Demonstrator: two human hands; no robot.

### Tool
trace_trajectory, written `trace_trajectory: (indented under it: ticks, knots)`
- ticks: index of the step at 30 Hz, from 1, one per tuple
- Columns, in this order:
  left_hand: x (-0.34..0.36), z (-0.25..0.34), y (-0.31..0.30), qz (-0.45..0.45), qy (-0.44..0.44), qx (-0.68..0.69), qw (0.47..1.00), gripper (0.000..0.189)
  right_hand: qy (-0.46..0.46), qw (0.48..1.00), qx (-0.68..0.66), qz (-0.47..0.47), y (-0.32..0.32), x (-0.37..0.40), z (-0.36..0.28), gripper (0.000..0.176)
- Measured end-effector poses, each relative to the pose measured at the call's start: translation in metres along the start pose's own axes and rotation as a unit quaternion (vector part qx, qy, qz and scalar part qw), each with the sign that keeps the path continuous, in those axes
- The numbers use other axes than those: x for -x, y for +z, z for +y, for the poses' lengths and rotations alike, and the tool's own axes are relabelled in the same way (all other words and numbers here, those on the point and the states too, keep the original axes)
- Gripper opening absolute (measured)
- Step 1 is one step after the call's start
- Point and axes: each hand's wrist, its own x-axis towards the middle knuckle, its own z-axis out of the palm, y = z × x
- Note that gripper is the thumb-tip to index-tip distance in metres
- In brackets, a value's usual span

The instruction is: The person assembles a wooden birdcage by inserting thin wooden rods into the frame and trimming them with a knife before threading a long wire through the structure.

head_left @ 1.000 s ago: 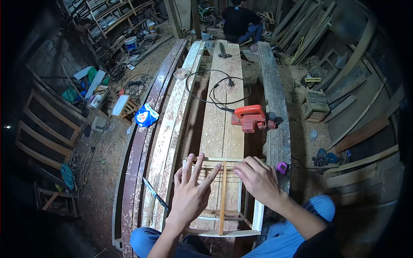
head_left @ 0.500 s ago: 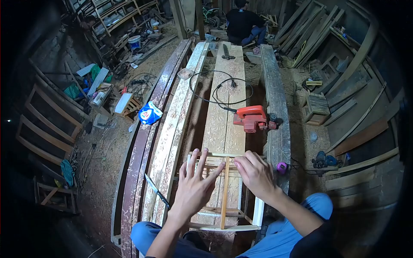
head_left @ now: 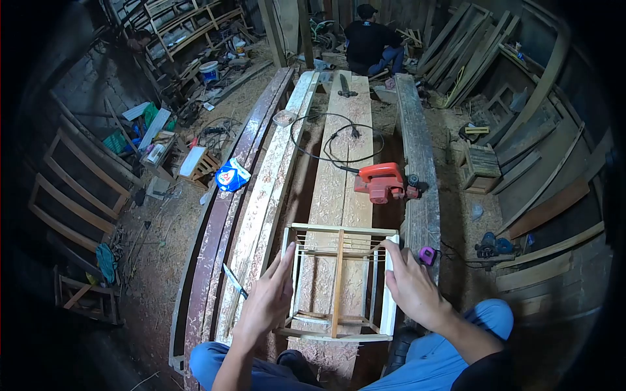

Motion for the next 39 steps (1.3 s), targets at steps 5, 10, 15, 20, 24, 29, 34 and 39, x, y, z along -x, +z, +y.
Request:
trace_trajectory:
  ticks: [5, 10, 15, 20, 24, 29, 34, 39]
  knots:
    - [-0.009, 0.011, 0.002, 0.041, -0.017, 0.071, 0.997, 0.068, -0.017, 0.990, -0.113, 0.078, 0.001, -0.013, 0.010, 0.048]
    - [-0.029, -0.002, 0.013, 0.082, 0.013, 0.078, 0.993, 0.064, -0.016, 0.991, -0.083, 0.100, -0.004, -0.023, 0.011, 0.049]
    - [-0.044, 0.000, 0.013, 0.080, 0.016, 0.122, 0.989, 0.067, -0.013, 0.988, -0.084, 0.126, 0.000, -0.030, 0.017, 0.047]
    - [-0.047, -0.009, 0.021, 0.078, 0.012, 0.139, 0.987, 0.059, 0.017, 0.985, -0.105, 0.136, -0.005, -0.034, 0.023, 0.042]
    - [-0.050, -0.017, 0.022, 0.061, -0.018, 0.171, 0.983, 0.057, 0.027, 0.986, -0.109, 0.127, -0.006, -0.034, 0.022, 0.040]
    - [-0.054, -0.022, 0.026, 0.026, -0.060, 0.255, 0.965, 0.056, 0.003, 0.981, -0.128, 0.145, 0.003, -0.040, 0.029, 0.034]
    - [-0.054, -0.022, 0.018, 0.052, -0.047, 0.218, 0.974, 0.054, 0.006, 0.981, -0.141, 0.132, 0.002, -0.045, 0.027, 0.033]
    - [-0.065, -0.029, 0.018, 0.000, -0.032, 0.200, 0.979, 0.070, 0.002, 0.981, -0.142, 0.129, 0.009, -0.050, 0.023, 0.038]
